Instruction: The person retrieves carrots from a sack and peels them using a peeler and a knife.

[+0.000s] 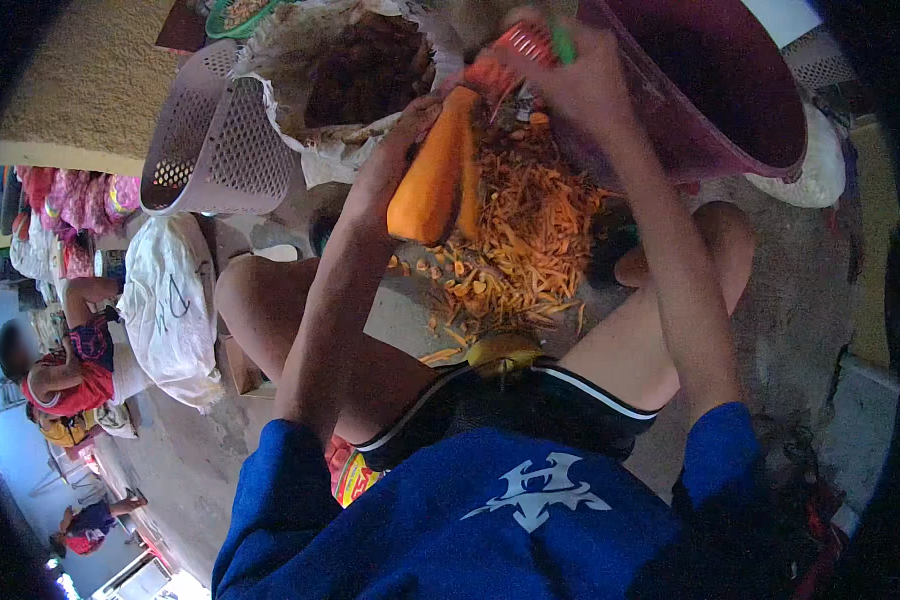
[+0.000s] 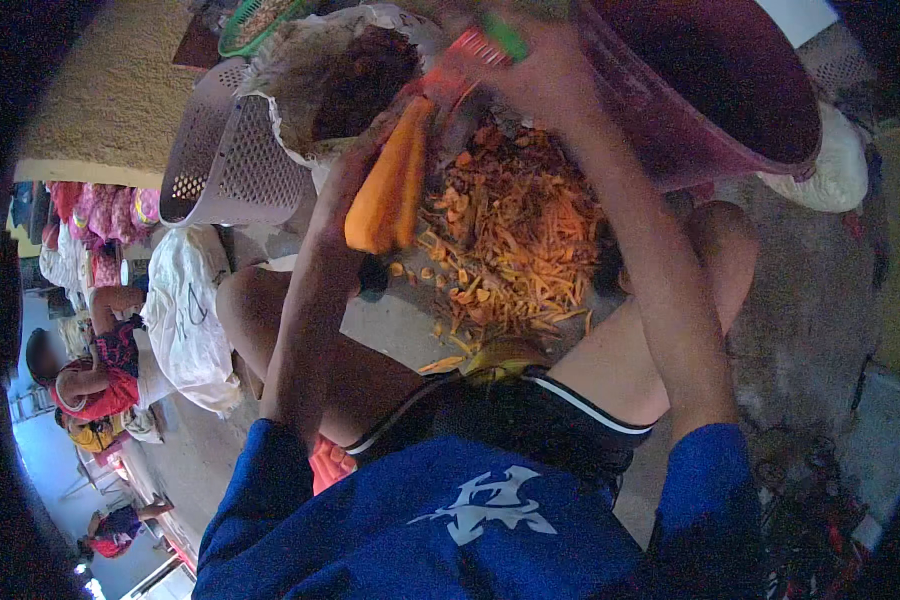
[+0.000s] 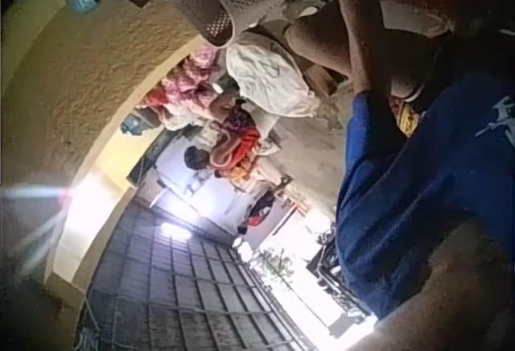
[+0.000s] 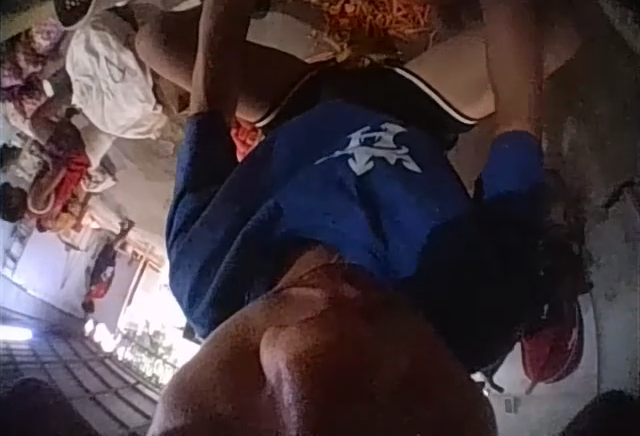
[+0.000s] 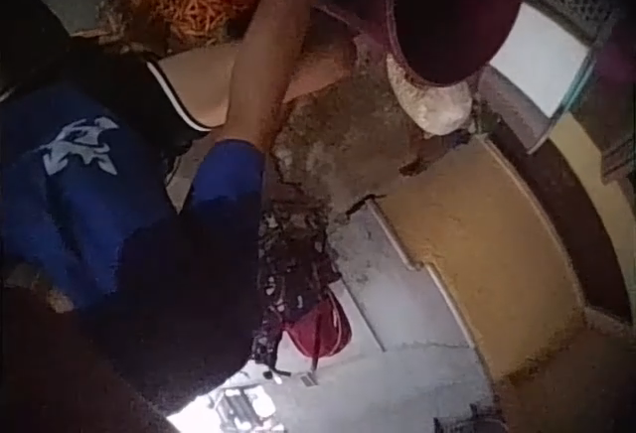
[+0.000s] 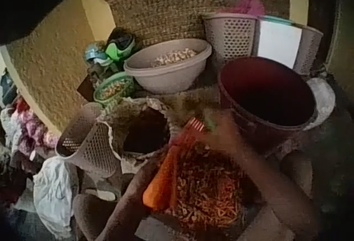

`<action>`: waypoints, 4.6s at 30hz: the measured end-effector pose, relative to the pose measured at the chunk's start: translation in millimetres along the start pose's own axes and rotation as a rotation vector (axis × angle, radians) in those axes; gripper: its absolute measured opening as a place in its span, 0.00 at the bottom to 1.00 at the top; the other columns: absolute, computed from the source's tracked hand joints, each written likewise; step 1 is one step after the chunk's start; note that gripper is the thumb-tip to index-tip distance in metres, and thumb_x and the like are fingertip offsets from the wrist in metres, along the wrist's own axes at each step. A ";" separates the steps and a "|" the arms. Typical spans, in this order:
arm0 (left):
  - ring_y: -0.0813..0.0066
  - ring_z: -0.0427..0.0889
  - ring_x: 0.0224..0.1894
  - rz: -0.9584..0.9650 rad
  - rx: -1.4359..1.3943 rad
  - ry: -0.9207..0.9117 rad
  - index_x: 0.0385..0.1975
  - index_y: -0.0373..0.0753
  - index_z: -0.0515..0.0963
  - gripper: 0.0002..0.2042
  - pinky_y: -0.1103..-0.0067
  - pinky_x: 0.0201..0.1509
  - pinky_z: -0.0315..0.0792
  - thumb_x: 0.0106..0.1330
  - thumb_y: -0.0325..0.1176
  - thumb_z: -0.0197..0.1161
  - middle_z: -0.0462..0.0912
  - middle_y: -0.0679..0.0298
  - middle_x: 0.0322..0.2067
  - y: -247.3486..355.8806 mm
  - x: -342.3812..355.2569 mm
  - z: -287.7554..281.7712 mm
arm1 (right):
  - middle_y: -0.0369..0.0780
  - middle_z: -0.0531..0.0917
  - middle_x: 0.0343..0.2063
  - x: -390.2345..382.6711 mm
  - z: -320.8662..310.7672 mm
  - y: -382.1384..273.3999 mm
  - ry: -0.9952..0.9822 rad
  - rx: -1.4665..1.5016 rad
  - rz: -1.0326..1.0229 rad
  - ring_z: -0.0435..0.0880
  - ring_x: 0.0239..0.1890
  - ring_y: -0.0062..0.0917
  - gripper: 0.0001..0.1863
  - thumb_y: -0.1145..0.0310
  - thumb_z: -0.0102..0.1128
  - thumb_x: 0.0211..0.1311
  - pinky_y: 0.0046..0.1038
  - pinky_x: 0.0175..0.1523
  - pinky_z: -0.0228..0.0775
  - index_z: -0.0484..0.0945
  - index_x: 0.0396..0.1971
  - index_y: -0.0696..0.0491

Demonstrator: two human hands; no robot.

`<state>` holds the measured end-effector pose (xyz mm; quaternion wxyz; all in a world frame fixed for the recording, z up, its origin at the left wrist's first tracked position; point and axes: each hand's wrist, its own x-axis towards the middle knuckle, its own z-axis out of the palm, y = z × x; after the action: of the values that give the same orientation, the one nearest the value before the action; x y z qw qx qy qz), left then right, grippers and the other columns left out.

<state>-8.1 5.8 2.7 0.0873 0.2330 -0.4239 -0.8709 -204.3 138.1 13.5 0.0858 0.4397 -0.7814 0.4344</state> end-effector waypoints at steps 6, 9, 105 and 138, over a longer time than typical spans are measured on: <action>0.71 0.83 0.44 -0.076 -0.182 -0.312 0.59 0.38 0.71 0.19 0.76 0.47 0.79 0.74 0.40 0.53 0.81 0.61 0.47 10.4 3.1 -26.6 | 0.39 0.87 0.37 -25.8 9.6 -44.3 -0.144 0.316 -0.196 0.85 0.39 0.19 0.19 0.59 0.75 0.55 0.26 0.47 0.77 0.83 0.43 0.53; 0.71 0.83 0.38 0.051 -0.116 -0.132 0.57 0.38 0.72 0.19 0.77 0.41 0.80 0.72 0.41 0.56 0.82 0.61 0.42 3.4 -0.8 -3.4 | 0.37 0.87 0.37 -28.4 5.5 -43.8 -0.123 0.301 -0.518 0.84 0.40 0.17 0.19 0.60 0.74 0.56 0.25 0.47 0.76 0.83 0.44 0.53; 0.70 0.84 0.40 -0.043 -0.001 0.045 0.54 0.39 0.73 0.17 0.74 0.41 0.80 0.72 0.41 0.54 0.82 0.60 0.40 2.0 -5.8 12.1 | 0.36 0.86 0.36 -2.4 -1.1 14.8 -0.040 0.246 0.021 0.84 0.41 0.18 0.22 0.59 0.78 0.51 0.28 0.49 0.76 0.83 0.43 0.52; 0.75 0.83 0.38 0.001 -0.061 -0.137 0.54 0.36 0.73 0.18 0.77 0.42 0.79 0.73 0.42 0.53 0.83 0.63 0.39 -5.6 1.4 -4.9 | 0.37 0.87 0.37 -15.8 -5.2 -22.5 -0.166 0.236 -0.373 0.85 0.42 0.18 0.20 0.60 0.76 0.53 0.25 0.48 0.77 0.82 0.42 0.54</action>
<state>-6.7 5.5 -4.8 0.0655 0.1697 -0.4022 -0.8973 -179.0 146.4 22.1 0.0482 0.6175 -0.6348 0.4619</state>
